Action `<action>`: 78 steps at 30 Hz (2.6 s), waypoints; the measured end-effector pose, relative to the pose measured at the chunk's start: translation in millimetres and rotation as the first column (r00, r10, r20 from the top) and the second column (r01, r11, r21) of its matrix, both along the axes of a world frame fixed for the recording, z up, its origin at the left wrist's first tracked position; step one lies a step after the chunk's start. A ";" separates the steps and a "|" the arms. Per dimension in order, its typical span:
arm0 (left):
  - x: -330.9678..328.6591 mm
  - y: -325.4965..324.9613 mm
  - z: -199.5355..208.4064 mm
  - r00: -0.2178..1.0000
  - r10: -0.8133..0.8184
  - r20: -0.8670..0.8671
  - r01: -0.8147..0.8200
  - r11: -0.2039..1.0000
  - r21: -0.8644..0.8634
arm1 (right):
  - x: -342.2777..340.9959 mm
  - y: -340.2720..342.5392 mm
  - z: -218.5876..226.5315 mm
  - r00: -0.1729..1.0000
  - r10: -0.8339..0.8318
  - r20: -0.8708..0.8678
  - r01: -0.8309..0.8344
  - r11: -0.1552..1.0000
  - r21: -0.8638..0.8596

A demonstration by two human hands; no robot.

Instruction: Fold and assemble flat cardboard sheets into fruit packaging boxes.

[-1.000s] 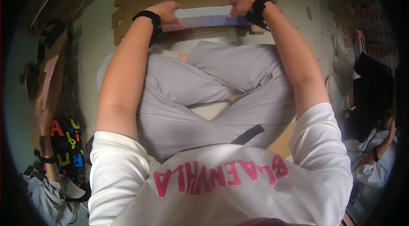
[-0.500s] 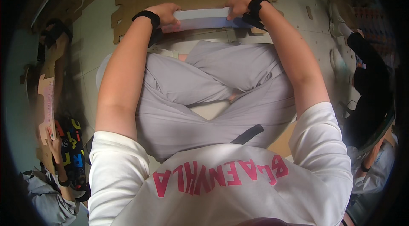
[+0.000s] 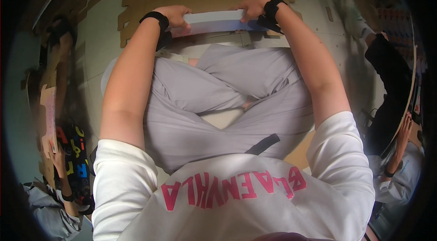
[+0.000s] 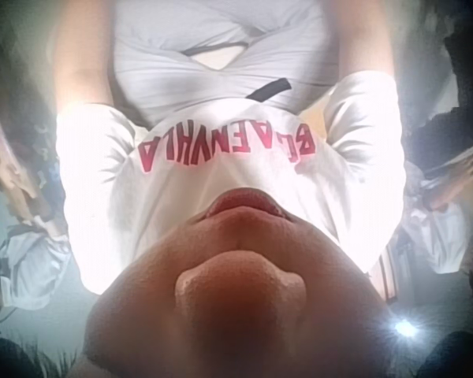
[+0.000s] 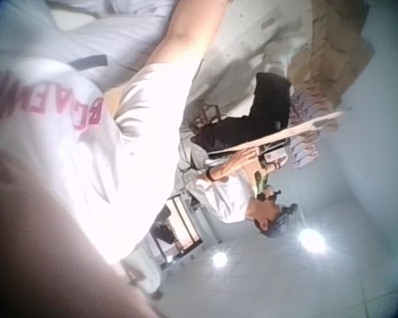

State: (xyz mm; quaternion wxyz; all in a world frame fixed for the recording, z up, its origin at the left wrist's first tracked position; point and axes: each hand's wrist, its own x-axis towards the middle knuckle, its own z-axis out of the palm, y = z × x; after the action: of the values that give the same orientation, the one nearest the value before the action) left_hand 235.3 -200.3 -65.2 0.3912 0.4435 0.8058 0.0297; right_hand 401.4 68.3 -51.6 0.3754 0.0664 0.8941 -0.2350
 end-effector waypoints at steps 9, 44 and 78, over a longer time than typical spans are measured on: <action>-1.5 4.0 -0.2 0.999 -0.036 0.017 0.037 0.998 -0.060 | -2.6 5.3 -14.8 0.999 -0.015 -0.042 0.011 0.996 -0.092; -23.1 -13.9 -14.2 0.663 0.727 -0.176 -0.710 0.686 0.159 | -8.6 58.1 -47.5 0.712 -0.497 -0.496 0.614 0.783 0.096; -18.8 3.9 -34.5 0.829 0.406 -0.385 -0.257 0.888 0.381 | -16.7 8.0 -72.1 0.719 -0.417 -0.556 0.576 0.805 0.141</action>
State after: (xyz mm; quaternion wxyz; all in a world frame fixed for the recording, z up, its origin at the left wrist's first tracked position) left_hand 216.5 -196.3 -99.7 0.1050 0.3456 0.9246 0.1208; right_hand 384.7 76.4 -123.6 0.0383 0.3005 0.9326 -0.1963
